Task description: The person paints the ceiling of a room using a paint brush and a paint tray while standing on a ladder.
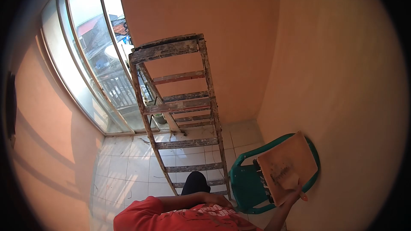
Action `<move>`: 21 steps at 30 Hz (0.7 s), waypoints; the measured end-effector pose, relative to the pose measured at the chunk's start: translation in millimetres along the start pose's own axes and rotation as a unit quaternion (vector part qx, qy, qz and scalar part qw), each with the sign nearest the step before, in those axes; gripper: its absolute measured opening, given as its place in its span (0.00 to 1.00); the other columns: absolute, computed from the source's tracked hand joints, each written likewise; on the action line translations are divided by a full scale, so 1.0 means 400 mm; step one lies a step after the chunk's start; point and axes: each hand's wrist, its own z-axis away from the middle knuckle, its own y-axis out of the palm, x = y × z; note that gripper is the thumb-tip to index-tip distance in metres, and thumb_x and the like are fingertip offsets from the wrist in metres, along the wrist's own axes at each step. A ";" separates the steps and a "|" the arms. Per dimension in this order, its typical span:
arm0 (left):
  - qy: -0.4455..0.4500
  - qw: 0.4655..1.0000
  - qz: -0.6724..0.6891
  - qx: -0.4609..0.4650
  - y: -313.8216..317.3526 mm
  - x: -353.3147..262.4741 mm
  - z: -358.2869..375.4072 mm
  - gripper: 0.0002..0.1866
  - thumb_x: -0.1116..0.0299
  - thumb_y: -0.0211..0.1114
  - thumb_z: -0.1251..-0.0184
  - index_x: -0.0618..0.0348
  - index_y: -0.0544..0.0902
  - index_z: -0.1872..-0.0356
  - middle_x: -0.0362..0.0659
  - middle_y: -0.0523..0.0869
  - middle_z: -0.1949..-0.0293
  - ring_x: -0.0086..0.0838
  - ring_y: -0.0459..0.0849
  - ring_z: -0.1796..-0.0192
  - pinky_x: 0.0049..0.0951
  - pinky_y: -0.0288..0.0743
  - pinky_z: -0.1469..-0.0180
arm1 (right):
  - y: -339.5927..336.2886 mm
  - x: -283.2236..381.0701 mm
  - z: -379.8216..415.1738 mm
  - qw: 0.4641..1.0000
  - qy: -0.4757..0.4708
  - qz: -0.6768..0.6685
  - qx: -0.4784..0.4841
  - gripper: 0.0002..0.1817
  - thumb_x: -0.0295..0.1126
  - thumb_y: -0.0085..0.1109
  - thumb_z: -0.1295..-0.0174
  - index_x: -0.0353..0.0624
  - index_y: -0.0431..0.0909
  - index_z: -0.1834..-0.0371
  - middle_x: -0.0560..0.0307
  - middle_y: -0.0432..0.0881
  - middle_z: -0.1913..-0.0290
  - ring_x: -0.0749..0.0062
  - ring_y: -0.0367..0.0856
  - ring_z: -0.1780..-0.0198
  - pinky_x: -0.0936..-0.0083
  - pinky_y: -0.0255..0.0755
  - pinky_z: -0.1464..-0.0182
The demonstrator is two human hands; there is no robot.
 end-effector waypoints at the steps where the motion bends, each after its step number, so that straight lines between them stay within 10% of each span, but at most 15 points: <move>1: -0.187 0.976 0.056 -0.101 -0.027 -0.145 0.036 0.24 0.63 0.56 0.21 0.55 0.72 0.28 0.51 0.79 0.34 0.36 0.79 0.35 0.37 0.72 0.33 | 0.018 0.013 0.013 1.000 0.009 0.002 -0.018 0.31 0.47 0.45 0.26 0.35 0.66 0.28 0.47 0.71 0.31 0.57 0.70 0.31 0.64 0.64 0.30; 2: 0.012 0.966 -0.154 -0.208 -0.096 -0.148 0.071 0.21 0.65 0.56 0.20 0.54 0.76 0.31 0.49 0.82 0.37 0.34 0.83 0.40 0.35 0.77 0.38 | 0.030 0.017 0.018 0.999 0.019 0.004 -0.036 0.32 0.47 0.45 0.26 0.35 0.66 0.28 0.47 0.71 0.31 0.57 0.70 0.31 0.64 0.64 0.30; 5: 0.087 0.816 -0.348 -0.454 -0.281 -0.521 0.217 0.19 0.73 0.61 0.26 0.56 0.79 0.36 0.46 0.79 0.34 0.39 0.76 0.31 0.40 0.71 0.31 | -0.048 -0.063 -0.105 0.997 -0.030 0.072 -0.001 0.32 0.49 0.44 0.26 0.36 0.66 0.27 0.48 0.70 0.30 0.58 0.69 0.30 0.65 0.62 0.29; 9: -0.023 0.372 -0.700 -0.609 -0.445 -1.006 0.432 0.44 0.55 0.76 0.41 0.48 0.63 0.24 0.51 0.63 0.23 0.49 0.55 0.20 0.54 0.56 0.23 | 0.076 -0.014 -0.084 1.000 0.004 0.028 0.015 0.32 0.49 0.42 0.25 0.38 0.66 0.26 0.49 0.70 0.30 0.58 0.68 0.29 0.65 0.61 0.29; 12: -0.150 0.222 -0.758 -0.595 -0.604 -1.173 0.598 0.47 0.51 0.78 0.46 0.44 0.65 0.24 0.49 0.59 0.21 0.47 0.49 0.17 0.54 0.51 0.20 | 0.182 0.016 -0.062 0.995 -0.029 -0.013 0.092 0.32 0.50 0.46 0.25 0.37 0.67 0.27 0.51 0.71 0.30 0.61 0.67 0.30 0.69 0.58 0.28; 15: -0.194 0.345 -0.749 -0.532 -0.686 -1.243 0.687 0.48 0.48 0.80 0.50 0.44 0.67 0.26 0.46 0.61 0.21 0.42 0.51 0.17 0.52 0.47 0.19 | 0.327 0.068 -0.020 0.997 -0.007 -0.008 0.081 0.33 0.49 0.46 0.25 0.38 0.65 0.25 0.51 0.69 0.29 0.61 0.68 0.29 0.68 0.58 0.27; 21: -0.227 0.363 -0.736 -0.524 -0.655 -1.293 0.668 0.48 0.41 0.79 0.51 0.41 0.71 0.26 0.40 0.65 0.22 0.39 0.51 0.18 0.50 0.42 0.17 | 0.526 0.028 -0.070 0.968 0.110 -0.130 0.183 0.35 0.53 0.43 0.26 0.46 0.56 0.20 0.50 0.61 0.24 0.57 0.64 0.26 0.61 0.62 0.27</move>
